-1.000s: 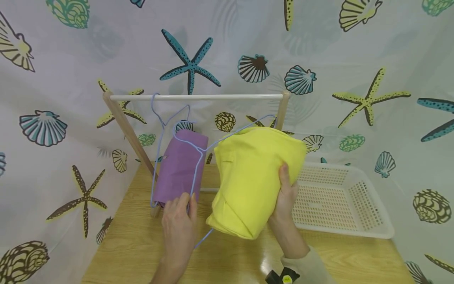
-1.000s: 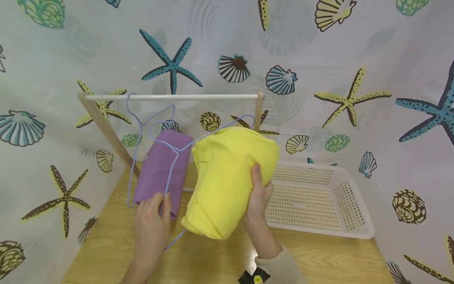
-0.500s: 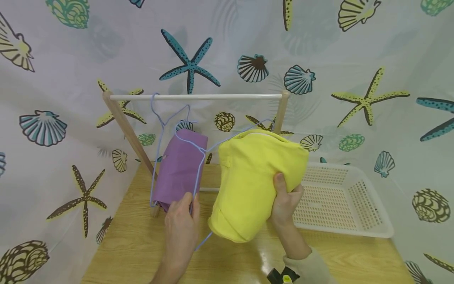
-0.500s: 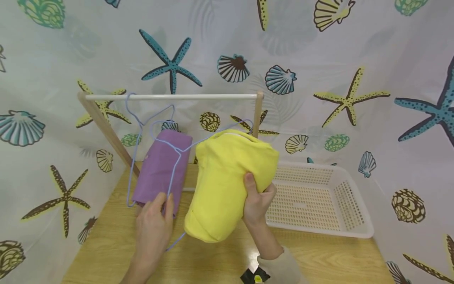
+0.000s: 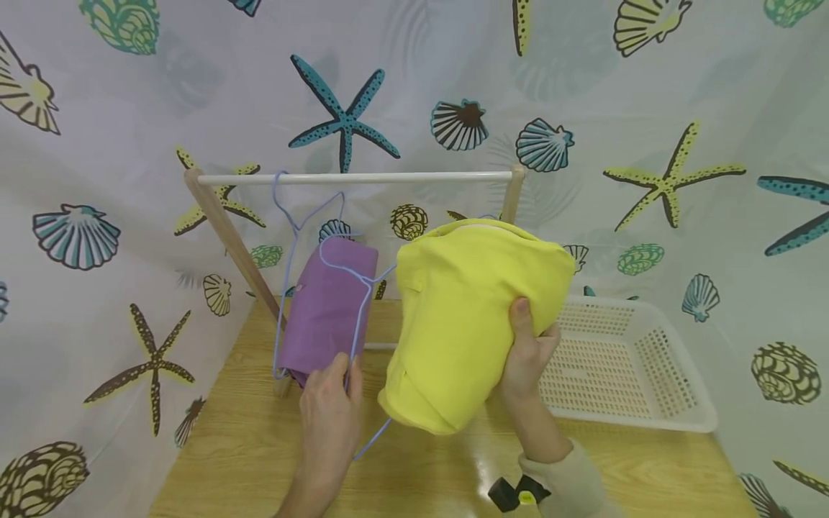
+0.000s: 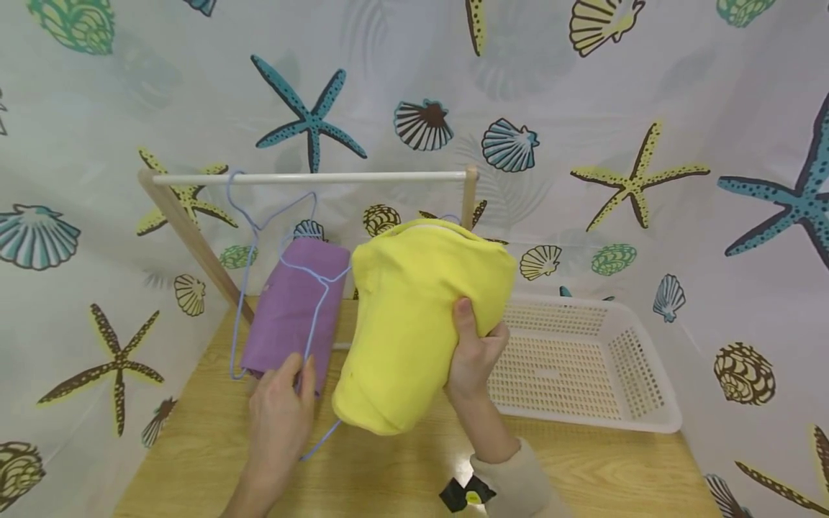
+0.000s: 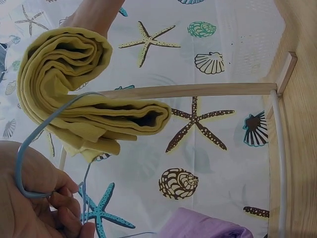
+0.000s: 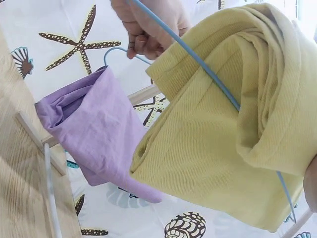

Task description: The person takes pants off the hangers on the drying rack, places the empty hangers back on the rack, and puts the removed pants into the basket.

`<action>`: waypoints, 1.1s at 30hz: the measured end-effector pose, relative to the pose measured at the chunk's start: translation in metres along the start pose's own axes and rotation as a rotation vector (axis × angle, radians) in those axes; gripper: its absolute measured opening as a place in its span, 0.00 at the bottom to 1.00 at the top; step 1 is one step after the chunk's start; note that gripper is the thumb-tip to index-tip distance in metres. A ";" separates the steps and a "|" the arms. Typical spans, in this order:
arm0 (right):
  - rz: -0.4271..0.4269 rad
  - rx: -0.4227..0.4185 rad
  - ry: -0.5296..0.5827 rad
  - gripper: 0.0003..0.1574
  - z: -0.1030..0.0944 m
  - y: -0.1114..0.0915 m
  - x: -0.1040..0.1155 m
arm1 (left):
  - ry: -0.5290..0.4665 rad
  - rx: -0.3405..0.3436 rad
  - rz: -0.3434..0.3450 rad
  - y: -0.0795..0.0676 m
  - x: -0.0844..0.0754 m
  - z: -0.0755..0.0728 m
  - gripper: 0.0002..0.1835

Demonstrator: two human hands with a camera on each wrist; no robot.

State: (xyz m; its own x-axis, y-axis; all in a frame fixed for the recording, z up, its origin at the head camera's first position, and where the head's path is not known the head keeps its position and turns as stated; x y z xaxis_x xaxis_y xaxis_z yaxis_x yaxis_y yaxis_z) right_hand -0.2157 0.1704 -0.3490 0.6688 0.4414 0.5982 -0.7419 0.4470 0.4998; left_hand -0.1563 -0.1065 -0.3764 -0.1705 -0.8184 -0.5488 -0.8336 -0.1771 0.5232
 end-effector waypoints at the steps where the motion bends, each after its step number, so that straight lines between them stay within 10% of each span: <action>1: 0.013 -0.006 0.027 0.21 0.000 0.002 0.000 | 0.003 -0.002 0.000 0.000 0.000 0.000 0.20; 12: 0.194 -0.007 0.210 0.19 0.007 0.018 0.000 | 0.016 0.016 0.013 -0.004 0.005 0.008 0.19; 22: 0.369 0.154 0.511 0.19 0.026 0.020 0.000 | 0.041 -0.023 0.064 -0.008 0.012 0.011 0.20; 33: 0.367 0.165 0.509 0.18 0.029 0.022 0.000 | 0.190 -0.106 0.189 -0.013 0.001 0.011 0.17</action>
State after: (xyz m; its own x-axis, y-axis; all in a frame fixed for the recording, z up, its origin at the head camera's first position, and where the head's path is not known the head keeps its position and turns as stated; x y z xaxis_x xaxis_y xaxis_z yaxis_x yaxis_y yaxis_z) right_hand -0.2332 0.1579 -0.3196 0.2784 0.8746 0.3970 -0.8969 0.0890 0.4331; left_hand -0.1519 -0.0986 -0.3908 -0.2082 -0.9282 -0.3083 -0.7351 -0.0594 0.6753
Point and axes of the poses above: each hand's wrist, its own y-axis towards the middle knuckle, its own z-axis out of the palm, x = y × z, the point moved 9 cm from there along y, towards the middle knuckle, and after that the axes turned 1 degree about x, right-handed, at the moved point
